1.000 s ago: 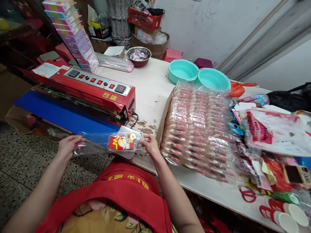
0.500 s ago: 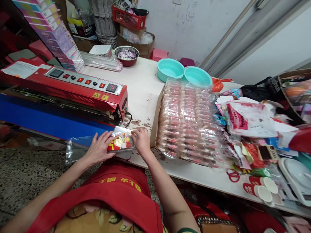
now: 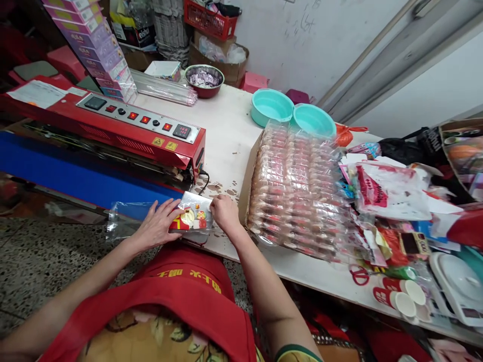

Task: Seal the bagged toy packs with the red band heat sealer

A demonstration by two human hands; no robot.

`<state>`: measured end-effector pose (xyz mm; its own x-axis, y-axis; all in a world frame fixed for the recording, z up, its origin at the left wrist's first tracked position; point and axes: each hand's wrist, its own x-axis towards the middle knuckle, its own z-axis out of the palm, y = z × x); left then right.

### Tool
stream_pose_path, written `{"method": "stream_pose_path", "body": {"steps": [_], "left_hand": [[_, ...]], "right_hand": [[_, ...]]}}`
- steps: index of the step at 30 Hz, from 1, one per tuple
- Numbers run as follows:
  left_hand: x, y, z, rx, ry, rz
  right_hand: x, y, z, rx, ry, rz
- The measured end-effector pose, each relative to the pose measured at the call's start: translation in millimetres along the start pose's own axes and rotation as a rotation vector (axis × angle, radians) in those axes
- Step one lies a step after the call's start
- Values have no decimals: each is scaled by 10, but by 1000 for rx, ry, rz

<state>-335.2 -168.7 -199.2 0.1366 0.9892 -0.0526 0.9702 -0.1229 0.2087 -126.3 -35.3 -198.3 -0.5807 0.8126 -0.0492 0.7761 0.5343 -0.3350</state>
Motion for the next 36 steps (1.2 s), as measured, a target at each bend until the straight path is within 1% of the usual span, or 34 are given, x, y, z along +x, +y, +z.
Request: {"method": "stream_pose_path", "body": {"steps": [2, 3, 5, 6, 8, 10, 11, 13, 15, 18, 20, 23, 25, 28, 31, 33, 36], "left_hand": [[0, 3, -4, 9, -4, -9], [0, 6, -4, 14, -7, -13], [-1, 12, -3, 26, -14, -15], [-2, 15, -4, 29, -18, -12], [-4, 20, -7, 28, -17, -10], [-4, 22, -13, 23, -13, -13], [-2, 22, -16, 21, -13, -15], [4, 19, -23, 22, -17, -19], [14, 12, -28, 23, -25, -16], [31, 0, -33, 24, -29, -7], [40, -6, -36, 31, -31, -5], [46, -11, -39, 54, -43, -3], [45, -13, -40, 61, -47, 1], [40, -17, -33, 56, -46, 2], [36, -26, -20, 52, -42, 1], [36, -33, -13, 52, -39, 3], [38, -39, -11, 50, -38, 7]], "right_hand": [[5, 8, -14, 0, 2, 8], [-15, 18, -21, 20, 25, 30], [-110, 43, -17, 84, 125, 60], [-181, 52, 1, 115, 182, 44], [-347, 59, 72, 160, 248, -56], [-499, 48, 172, 184, 230, -148], [-554, 38, 222, 192, 207, -166], [-611, 11, 297, 206, 186, -152], [-602, -17, 323, 227, 198, -125], [-533, -57, 293, 244, 207, -117], [-492, -77, 263, 229, 190, -133], [-479, -57, 224, 159, 164, -206], [-504, 12, 196, 105, 162, -243], [-562, 174, 144, 74, 174, -209], [-595, 299, 101, 89, 154, -160], [-589, 320, 98, 102, 146, -146], [-556, 274, 136, 149, 183, -127]]}}
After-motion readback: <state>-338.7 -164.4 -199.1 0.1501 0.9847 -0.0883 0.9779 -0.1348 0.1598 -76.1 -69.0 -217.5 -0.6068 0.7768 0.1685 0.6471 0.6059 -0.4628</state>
